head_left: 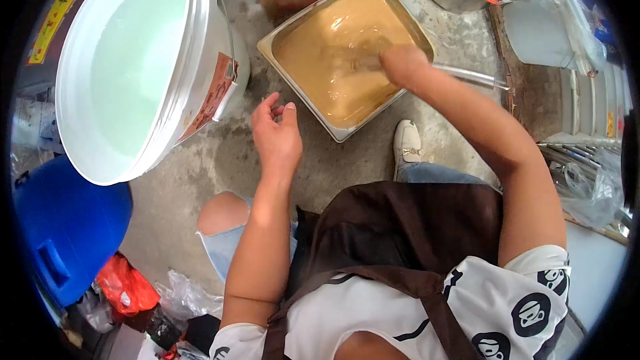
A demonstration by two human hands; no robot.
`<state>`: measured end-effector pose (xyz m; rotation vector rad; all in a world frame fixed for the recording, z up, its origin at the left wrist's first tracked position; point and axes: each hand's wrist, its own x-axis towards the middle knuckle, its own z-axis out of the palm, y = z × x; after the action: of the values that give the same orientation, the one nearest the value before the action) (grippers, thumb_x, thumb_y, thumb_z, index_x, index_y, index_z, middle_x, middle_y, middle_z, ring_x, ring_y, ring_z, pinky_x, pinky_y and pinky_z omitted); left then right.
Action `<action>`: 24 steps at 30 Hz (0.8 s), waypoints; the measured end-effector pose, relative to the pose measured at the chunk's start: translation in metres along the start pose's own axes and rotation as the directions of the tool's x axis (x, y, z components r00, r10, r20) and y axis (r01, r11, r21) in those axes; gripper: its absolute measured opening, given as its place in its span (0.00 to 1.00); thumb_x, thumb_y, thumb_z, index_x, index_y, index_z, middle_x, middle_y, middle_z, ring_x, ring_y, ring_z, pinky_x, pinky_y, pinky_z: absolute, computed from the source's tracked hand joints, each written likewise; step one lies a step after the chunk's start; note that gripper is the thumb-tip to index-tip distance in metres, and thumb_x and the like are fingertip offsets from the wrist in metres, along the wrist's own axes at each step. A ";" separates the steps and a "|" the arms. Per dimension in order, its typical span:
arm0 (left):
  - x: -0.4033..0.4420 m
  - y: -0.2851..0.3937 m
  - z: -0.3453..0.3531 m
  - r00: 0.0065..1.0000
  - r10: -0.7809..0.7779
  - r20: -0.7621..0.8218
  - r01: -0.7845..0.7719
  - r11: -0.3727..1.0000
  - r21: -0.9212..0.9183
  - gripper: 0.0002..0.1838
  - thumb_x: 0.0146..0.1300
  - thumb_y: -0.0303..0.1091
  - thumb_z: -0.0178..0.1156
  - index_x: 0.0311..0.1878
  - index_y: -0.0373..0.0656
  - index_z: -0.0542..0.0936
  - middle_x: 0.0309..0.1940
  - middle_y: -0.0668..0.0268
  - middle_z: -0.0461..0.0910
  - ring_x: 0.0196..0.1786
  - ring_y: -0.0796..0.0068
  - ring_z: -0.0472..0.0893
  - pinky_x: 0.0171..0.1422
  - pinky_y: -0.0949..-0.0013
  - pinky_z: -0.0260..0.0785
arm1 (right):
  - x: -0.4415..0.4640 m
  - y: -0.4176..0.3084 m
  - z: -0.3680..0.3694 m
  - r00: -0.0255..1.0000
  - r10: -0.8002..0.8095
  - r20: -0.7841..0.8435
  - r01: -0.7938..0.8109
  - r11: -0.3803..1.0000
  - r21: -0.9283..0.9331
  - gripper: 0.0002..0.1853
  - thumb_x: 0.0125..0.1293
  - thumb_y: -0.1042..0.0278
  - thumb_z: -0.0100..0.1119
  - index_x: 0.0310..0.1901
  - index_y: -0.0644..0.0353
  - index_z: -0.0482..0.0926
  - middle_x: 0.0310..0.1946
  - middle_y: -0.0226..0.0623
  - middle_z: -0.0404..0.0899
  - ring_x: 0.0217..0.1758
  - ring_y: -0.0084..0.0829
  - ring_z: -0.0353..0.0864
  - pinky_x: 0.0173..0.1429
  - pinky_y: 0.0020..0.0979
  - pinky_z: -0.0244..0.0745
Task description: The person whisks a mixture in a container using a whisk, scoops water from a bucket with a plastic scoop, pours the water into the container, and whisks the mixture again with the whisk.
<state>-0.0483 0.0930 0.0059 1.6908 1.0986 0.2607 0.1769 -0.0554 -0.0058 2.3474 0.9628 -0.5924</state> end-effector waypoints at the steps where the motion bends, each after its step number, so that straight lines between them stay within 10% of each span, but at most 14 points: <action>1: 0.001 0.001 0.001 1.000 0.014 -0.001 -0.014 1.000 -0.005 0.19 0.56 0.33 0.56 0.49 0.35 0.71 0.43 0.56 0.71 0.42 0.68 0.73 0.51 0.66 0.65 | -0.007 -0.003 0.001 0.993 -0.105 0.045 0.104 0.994 0.033 0.10 0.52 0.66 0.56 0.36 0.55 0.81 0.36 0.39 0.81 0.40 0.37 0.81 0.43 0.35 0.75; 9: -0.007 0.001 0.008 0.999 0.003 0.046 -0.001 0.998 -0.058 0.19 0.56 0.33 0.56 0.50 0.34 0.71 0.43 0.57 0.70 0.42 0.70 0.73 0.49 0.68 0.66 | 0.009 0.027 -0.013 0.984 0.139 -0.109 -0.143 0.990 -0.021 0.10 0.54 0.66 0.53 0.36 0.55 0.81 0.35 0.37 0.81 0.40 0.36 0.81 0.39 0.37 0.76; 14: -0.008 0.015 0.009 0.998 -0.017 0.060 0.020 0.999 -0.041 0.18 0.56 0.32 0.55 0.50 0.34 0.71 0.44 0.57 0.69 0.42 0.70 0.73 0.49 0.68 0.66 | -0.008 0.014 0.024 0.997 -0.074 0.012 0.074 0.997 0.017 0.10 0.55 0.64 0.52 0.35 0.57 0.81 0.36 0.38 0.80 0.40 0.35 0.81 0.40 0.36 0.76; 20: -0.011 0.001 0.006 0.998 0.017 0.066 -0.015 0.999 -0.033 0.18 0.56 0.31 0.56 0.49 0.34 0.71 0.44 0.58 0.70 0.42 0.69 0.73 0.49 0.68 0.66 | 0.018 0.042 -0.008 0.964 0.246 -0.096 -0.238 0.967 0.093 0.10 0.54 0.67 0.53 0.35 0.57 0.81 0.37 0.40 0.80 0.41 0.38 0.81 0.42 0.35 0.76; 24: -0.006 0.004 0.007 0.999 0.009 0.046 -0.007 0.998 -0.055 0.18 0.56 0.32 0.56 0.49 0.34 0.71 0.44 0.57 0.70 0.42 0.69 0.73 0.49 0.67 0.66 | -0.009 -0.006 0.010 1.000 0.021 -0.007 -0.021 0.998 0.066 0.10 0.55 0.66 0.52 0.35 0.57 0.81 0.38 0.40 0.80 0.42 0.38 0.80 0.43 0.35 0.75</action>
<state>-0.0452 0.0836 0.0083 1.6446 1.0417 0.2532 0.1645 -0.0621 -0.0102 2.4169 0.9345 -0.6159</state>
